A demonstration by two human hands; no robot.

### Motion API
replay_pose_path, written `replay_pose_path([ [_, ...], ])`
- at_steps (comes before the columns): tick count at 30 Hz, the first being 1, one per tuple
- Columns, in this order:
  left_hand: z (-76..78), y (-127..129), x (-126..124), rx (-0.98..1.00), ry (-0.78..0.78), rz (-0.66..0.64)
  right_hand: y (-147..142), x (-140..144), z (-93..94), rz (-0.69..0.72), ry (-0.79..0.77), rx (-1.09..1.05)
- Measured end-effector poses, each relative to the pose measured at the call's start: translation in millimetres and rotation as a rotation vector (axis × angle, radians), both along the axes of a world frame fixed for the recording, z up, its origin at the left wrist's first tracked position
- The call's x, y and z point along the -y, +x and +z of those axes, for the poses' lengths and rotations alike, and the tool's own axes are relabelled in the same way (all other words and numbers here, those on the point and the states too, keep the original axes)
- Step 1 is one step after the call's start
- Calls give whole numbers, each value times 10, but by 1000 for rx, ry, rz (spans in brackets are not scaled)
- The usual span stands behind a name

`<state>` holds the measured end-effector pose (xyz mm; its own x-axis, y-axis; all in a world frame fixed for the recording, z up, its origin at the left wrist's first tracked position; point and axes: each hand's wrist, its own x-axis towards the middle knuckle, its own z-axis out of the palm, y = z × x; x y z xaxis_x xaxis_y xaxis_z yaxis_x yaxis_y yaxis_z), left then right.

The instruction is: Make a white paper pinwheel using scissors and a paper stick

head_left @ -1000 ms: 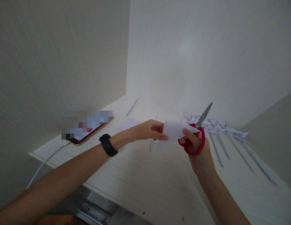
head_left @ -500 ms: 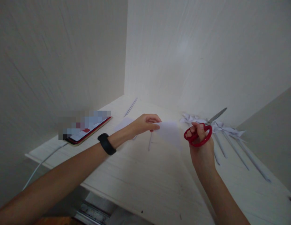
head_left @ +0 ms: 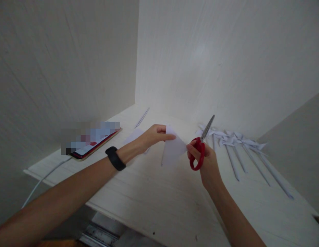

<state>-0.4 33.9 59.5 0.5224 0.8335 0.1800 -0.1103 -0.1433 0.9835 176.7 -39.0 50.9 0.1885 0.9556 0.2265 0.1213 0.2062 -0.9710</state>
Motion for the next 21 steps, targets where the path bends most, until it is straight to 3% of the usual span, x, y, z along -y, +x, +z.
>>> replay_pose_path([
  [8,42,14,84,65,27,-64,-32,18,4,188,-36,36],
  [15,67,54,139,45,89,-149,-42,54,33,197,-34,64],
  [21,107,49,172,138,105,-1,-35,80,27,207,-12,102],
])
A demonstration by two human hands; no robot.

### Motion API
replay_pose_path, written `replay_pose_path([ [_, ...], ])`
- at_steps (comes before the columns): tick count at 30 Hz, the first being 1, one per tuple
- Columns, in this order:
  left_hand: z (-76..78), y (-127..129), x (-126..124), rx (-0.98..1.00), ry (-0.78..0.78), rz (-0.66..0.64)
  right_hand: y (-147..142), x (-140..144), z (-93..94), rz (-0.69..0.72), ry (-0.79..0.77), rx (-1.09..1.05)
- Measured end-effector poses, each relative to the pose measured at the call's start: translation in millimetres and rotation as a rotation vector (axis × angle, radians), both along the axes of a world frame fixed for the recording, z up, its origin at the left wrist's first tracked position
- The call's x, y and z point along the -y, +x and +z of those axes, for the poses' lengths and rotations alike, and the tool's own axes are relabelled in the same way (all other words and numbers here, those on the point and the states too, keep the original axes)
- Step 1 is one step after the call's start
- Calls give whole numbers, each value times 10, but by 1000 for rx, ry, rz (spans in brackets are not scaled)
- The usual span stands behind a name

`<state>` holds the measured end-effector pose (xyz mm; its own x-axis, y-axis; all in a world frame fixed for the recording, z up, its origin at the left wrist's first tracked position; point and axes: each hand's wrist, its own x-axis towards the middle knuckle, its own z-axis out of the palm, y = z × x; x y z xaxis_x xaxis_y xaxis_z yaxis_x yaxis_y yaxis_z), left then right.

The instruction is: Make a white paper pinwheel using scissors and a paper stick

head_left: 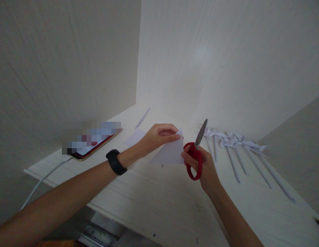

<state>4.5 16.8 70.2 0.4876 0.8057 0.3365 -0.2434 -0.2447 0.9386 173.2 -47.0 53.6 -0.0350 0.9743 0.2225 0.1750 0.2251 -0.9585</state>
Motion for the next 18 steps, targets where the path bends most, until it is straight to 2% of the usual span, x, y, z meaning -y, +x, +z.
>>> replay_pose_path([
  [3,-3,-5,-3,51,4,33,3,10,3,11,19,13],
  [9,-3,-11,12,140,-17,0,-6,14,15,16,77,51],
  [14,11,-6,35,150,-78,-31,3,12,22,30,93,81],
  [18,7,1,30,138,-52,-17,21,9,11,24,88,73],
])
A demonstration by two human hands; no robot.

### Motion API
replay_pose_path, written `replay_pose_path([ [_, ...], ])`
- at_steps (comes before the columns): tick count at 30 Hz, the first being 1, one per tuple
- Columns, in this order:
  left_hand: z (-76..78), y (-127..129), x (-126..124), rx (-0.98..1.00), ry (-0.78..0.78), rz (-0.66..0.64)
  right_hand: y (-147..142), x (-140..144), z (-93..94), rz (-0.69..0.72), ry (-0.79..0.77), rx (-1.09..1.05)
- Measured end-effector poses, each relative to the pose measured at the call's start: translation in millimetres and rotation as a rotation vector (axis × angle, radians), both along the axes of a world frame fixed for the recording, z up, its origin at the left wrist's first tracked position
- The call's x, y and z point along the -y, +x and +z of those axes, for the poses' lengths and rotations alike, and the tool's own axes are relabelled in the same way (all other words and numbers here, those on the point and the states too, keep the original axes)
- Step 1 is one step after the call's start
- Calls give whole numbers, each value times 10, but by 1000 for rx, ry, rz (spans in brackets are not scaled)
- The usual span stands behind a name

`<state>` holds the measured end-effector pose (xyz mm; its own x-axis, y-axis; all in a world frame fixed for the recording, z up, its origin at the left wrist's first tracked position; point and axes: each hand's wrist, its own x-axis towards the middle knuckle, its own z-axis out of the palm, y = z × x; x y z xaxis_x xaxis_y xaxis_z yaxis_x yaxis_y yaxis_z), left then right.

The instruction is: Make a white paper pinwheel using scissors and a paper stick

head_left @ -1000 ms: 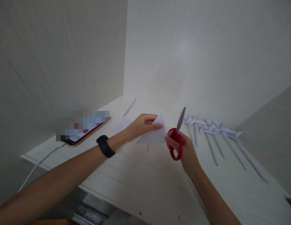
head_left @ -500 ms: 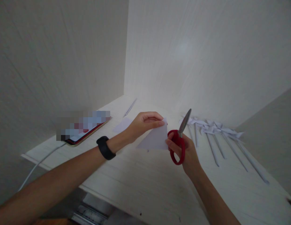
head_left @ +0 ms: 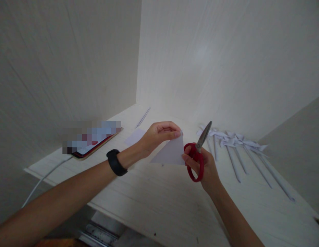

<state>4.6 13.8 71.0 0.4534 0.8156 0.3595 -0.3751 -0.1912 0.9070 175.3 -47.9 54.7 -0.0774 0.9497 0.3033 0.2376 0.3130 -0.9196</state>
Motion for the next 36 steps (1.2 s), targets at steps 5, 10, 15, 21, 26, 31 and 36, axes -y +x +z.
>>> replay_pose_path([
  [5,9,0,3,-56,58,47,-5,7,12,26,-61,25],
  [10,26,10,36,-91,109,66,-27,19,33,122,-133,-19],
  [15,15,28,27,-115,128,92,-2,-19,-45,174,-81,-189],
  [21,-19,24,24,-202,199,193,34,-84,-37,88,-53,-299],
  [26,-19,5,90,-355,359,366,-36,-45,50,83,-182,-144],
  [31,-22,18,97,-396,453,501,-97,-14,47,36,-213,-165],
  [36,-56,34,89,-434,513,531,-87,-18,0,58,-221,-230],
])
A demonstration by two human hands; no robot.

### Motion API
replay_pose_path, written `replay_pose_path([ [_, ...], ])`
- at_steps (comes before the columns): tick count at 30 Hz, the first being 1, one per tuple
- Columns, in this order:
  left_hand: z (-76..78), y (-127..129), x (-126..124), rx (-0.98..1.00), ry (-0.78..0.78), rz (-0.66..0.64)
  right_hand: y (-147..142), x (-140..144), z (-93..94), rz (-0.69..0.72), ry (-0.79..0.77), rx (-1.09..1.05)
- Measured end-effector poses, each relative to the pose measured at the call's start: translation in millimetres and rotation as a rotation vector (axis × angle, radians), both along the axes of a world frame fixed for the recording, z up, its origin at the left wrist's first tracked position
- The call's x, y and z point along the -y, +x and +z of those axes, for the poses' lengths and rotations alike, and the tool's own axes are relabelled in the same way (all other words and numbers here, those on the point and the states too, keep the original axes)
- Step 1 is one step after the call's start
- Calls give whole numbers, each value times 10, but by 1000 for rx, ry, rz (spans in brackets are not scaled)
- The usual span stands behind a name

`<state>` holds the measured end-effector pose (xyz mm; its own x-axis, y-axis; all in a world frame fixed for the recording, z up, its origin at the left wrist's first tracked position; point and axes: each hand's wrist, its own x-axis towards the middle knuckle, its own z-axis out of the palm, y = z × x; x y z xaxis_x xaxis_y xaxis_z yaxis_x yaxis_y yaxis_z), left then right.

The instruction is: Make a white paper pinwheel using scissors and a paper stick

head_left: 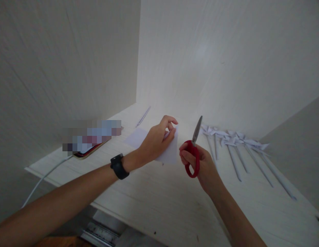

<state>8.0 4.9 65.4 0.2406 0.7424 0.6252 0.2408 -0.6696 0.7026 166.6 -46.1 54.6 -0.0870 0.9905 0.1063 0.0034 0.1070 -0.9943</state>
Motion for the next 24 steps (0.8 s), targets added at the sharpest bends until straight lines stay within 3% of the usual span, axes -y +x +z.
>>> replay_pose_path([
  [6,-5,4,13,-2,-12,-16,-14,40,-29,62,-96,-99],
  [11,-10,9,-11,52,-63,-17,50,33,16,24,-7,-135],
  [16,-41,10,-51,98,-110,-13,60,-14,47,9,82,-103],
  [24,-52,17,-29,172,-143,-83,-21,42,19,41,16,47],
])
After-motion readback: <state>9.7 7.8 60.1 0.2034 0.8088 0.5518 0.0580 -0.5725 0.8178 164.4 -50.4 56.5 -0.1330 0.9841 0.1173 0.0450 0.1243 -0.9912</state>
